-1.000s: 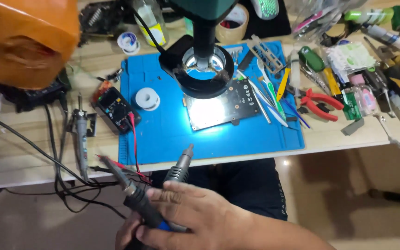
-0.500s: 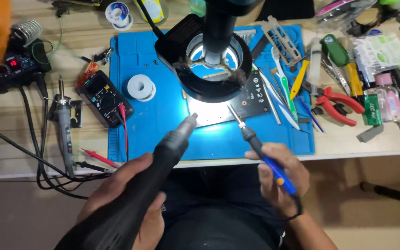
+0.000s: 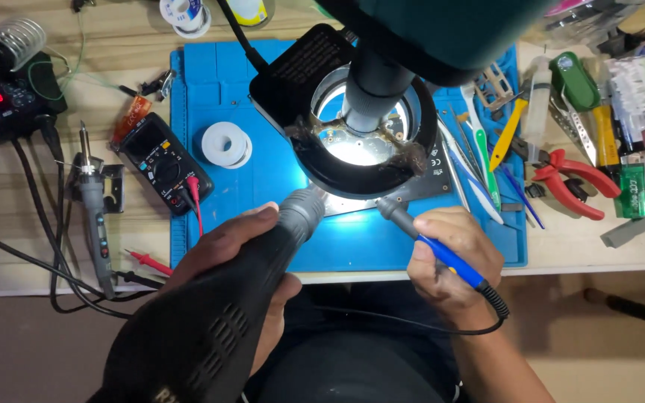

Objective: Soldering electronic components onto a circuit board using a soldering iron, heat gun, and flux.

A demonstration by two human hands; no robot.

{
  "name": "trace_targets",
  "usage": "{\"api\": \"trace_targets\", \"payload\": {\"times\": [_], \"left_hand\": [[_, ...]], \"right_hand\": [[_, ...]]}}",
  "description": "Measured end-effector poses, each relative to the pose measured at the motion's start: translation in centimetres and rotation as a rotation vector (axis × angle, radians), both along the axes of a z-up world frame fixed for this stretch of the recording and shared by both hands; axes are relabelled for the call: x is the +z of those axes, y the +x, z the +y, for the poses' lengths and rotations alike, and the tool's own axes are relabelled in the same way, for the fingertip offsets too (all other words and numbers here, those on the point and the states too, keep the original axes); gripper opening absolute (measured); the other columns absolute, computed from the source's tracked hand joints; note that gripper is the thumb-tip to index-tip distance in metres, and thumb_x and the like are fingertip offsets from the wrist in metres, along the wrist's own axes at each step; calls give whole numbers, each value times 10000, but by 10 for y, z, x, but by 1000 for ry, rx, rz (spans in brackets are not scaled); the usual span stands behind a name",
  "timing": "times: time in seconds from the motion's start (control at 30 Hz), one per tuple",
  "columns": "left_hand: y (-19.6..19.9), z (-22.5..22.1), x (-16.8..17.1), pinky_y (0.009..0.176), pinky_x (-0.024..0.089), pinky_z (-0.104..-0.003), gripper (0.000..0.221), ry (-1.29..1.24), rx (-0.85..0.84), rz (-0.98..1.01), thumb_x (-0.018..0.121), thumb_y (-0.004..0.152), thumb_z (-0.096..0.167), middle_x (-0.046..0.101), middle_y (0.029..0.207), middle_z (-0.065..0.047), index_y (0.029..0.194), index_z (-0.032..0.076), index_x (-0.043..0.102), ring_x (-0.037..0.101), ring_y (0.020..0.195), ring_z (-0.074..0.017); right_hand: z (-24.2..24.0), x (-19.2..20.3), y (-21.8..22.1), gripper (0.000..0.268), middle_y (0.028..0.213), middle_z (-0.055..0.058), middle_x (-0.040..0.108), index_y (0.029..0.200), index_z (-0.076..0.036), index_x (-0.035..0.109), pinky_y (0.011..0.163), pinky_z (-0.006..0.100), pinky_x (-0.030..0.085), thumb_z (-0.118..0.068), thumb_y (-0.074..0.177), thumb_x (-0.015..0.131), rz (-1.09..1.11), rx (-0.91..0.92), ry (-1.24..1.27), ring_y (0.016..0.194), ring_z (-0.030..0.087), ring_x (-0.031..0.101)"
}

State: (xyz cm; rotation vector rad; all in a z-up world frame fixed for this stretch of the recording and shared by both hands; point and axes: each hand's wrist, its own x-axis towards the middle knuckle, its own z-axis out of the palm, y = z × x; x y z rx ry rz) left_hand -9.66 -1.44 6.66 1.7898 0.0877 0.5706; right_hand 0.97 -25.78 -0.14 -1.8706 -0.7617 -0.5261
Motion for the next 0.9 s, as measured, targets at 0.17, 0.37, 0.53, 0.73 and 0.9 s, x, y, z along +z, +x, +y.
{"api": "trace_targets", "payload": {"times": [0.17,0.37,0.53,0.73,0.9], "left_hand": [[0,4,-10,1002,622,-362,440,-436,-131,-5,700,1031,-31,649,1528,-249,1455,41,608,673,1367,-345],[-4,10,-17,929,633,-409,356,-908,-326,-89,517,1166,-40,506,1650,-348,1513,12,578,573,1395,-390],[2,5,-16,1044,726,-339,608,-445,-228,-123,720,1012,-144,543,1632,-329,1530,69,482,529,1616,-385],[9,2,-14,1246,594,-315,585,-10,-54,-100,843,983,42,679,1511,-189,1443,83,482,646,1523,-313],[16,-2,0,1194,540,-314,525,215,124,114,828,938,324,777,1403,-67,1387,76,722,757,1327,-210]], "right_hand": [[-2,-5,-3,142,976,179,729,1115,23,691,839,423,645,-93,1055,635,25,-6,-2,838,343,748],[-7,-28,-11,174,1035,181,769,1109,29,714,896,433,686,-129,1038,700,81,-112,56,895,352,794],[-4,-28,-9,126,1008,169,762,1095,23,713,849,423,679,-80,1023,711,76,-65,126,845,329,773],[-7,-25,-14,125,1046,160,777,1090,31,724,890,451,698,-80,1037,707,38,-73,96,872,345,793],[-13,-28,-20,186,1123,118,817,1167,-102,794,969,323,625,-187,1009,743,83,-237,-107,985,248,812]]}}
